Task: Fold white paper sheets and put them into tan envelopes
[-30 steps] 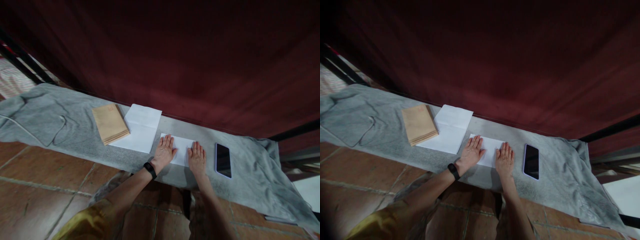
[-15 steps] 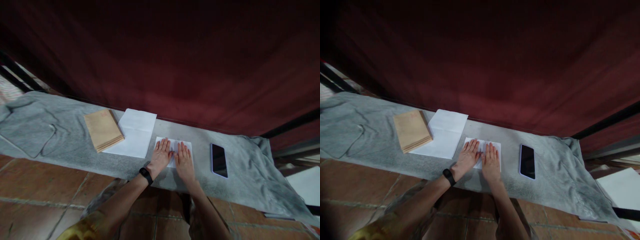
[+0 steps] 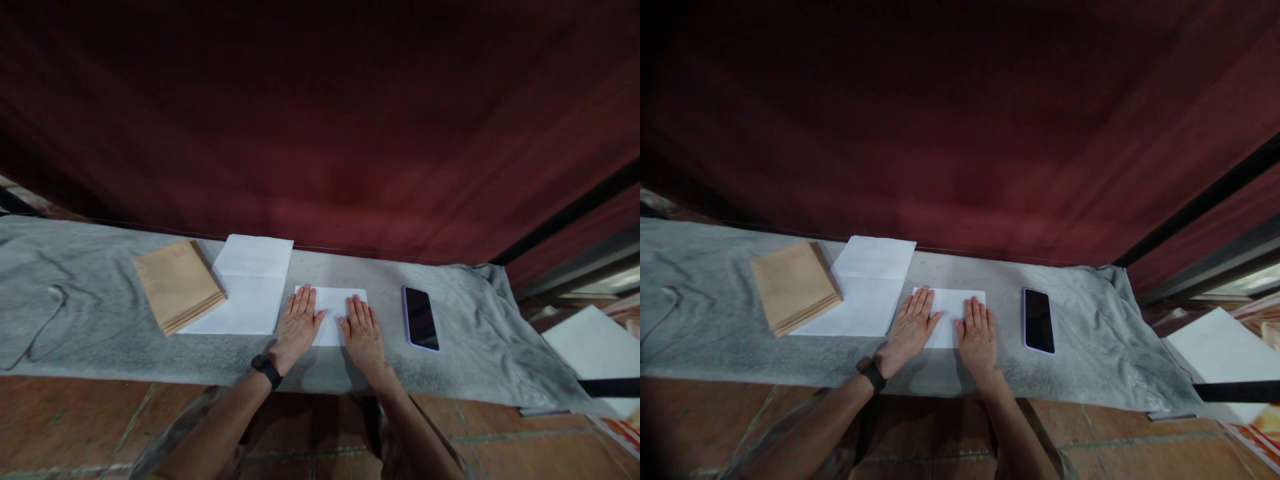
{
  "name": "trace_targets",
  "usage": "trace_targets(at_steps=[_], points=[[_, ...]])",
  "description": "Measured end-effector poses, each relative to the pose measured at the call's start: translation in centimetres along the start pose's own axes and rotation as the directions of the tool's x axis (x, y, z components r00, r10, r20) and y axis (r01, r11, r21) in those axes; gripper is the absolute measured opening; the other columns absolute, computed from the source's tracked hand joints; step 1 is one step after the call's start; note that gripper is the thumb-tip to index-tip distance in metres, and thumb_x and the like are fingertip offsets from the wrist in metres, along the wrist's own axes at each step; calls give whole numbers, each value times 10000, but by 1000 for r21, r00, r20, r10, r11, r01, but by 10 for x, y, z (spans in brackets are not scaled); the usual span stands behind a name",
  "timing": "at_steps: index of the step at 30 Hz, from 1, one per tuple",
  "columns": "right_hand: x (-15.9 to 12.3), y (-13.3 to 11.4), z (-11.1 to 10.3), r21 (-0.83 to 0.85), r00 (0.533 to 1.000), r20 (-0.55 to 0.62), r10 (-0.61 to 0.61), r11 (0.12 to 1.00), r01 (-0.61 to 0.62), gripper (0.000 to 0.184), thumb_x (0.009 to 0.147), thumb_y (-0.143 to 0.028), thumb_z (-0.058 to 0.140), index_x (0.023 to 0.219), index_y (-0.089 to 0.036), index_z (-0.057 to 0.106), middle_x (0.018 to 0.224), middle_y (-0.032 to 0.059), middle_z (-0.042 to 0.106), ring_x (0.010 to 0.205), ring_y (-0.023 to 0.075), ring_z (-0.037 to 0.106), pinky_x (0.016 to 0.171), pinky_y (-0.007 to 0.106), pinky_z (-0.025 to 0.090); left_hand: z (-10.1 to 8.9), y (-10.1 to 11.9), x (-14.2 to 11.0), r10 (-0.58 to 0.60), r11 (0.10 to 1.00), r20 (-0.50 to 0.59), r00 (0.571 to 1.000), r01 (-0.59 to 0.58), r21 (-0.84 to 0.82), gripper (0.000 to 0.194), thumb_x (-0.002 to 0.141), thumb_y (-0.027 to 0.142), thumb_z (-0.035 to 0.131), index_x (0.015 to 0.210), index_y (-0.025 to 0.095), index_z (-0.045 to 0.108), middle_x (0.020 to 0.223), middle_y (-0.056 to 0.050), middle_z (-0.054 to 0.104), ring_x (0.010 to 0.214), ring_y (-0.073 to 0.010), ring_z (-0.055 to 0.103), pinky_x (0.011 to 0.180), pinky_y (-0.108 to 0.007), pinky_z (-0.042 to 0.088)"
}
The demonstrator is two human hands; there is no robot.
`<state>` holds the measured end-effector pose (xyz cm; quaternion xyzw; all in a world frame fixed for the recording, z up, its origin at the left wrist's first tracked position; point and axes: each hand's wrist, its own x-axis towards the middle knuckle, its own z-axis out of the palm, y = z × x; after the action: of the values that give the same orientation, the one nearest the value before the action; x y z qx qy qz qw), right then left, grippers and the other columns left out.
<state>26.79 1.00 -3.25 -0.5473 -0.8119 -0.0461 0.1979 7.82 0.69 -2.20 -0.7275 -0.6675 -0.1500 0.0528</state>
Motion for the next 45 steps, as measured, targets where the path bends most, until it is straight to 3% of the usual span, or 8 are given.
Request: trace_targets(at_steps=[12,20,29,34,36,40,42,45], points=[[6,29,-18,-19,964,-44,264,964,-265,436,989,-326,390,1338,-103,529,1147,194,660,1038,302,616,901,440,468,2,-8,-3,5,1000,-23,1000,-4,21,625,1010,453,288,1512,84,335,1551,-170,382,1459,-272,324,1187,-460,299],[9,30,-24,254,907,95,411,871,-421,256,923,-297,482,1108,-174,609,954,117,708,892,242,686,782,322,484,1,-7,-3,4,999,-10,1000,-4,33,634,1012,456,281,1480,41,383,1548,-187,380,1452,-289,335,1185,-454,304],[33,43,-41,764,857,214,469,466,-446,336,835,-499,528,877,-186,644,738,26,685,664,189,631,600,279,483,-22,11,-1,59,987,25,998,-55,-154,693,996,530,353,1536,104,270,1586,-193,308,1492,-300,231,1184,-512,277],[37,26,-62,950,769,308,559,-140,-279,318,680,-447,767,870,-217,656,813,-21,696,724,166,626,678,268,494,-47,47,-9,183,916,47,982,-153,-370,925,882,542,602,1581,247,73,1653,-129,126,1517,-296,134,1189,-554,237],[38,16,-71,933,769,352,533,-265,-243,313,639,-403,816,857,-229,674,812,-34,700,731,161,626,691,264,489,-51,56,-9,134,892,28,991,-108,-439,894,884,395,623,1582,248,84,1656,-120,124,1515,-294,145,1196,-540,234],[44,8,-83,897,845,375,380,-378,-229,353,715,-497,749,938,-226,709,900,13,722,807,185,648,719,294,505,-52,58,1,-46,637,-40,998,-2,-771,584,959,222,410,1534,216,310,1591,-88,345,1466,-225,312,1212,-426,253],[46,8,-81,883,849,403,341,-389,-263,428,764,-559,682,1021,-217,701,979,46,724,862,200,655,741,314,518,-53,56,9,-238,328,23,971,102,-939,470,989,309,399,1436,188,477,1489,-93,501,1398,-226,431,1189,-390,307],[44,6,-68,849,759,523,388,-322,-420,443,713,-528,737,1023,-216,684,984,46,729,833,194,666,724,305,525,-58,57,17,-458,-224,296,838,213,-951,501,943,508,522,1282,150,610,1336,-123,638,1279,-271,562,1095,-384,438]])
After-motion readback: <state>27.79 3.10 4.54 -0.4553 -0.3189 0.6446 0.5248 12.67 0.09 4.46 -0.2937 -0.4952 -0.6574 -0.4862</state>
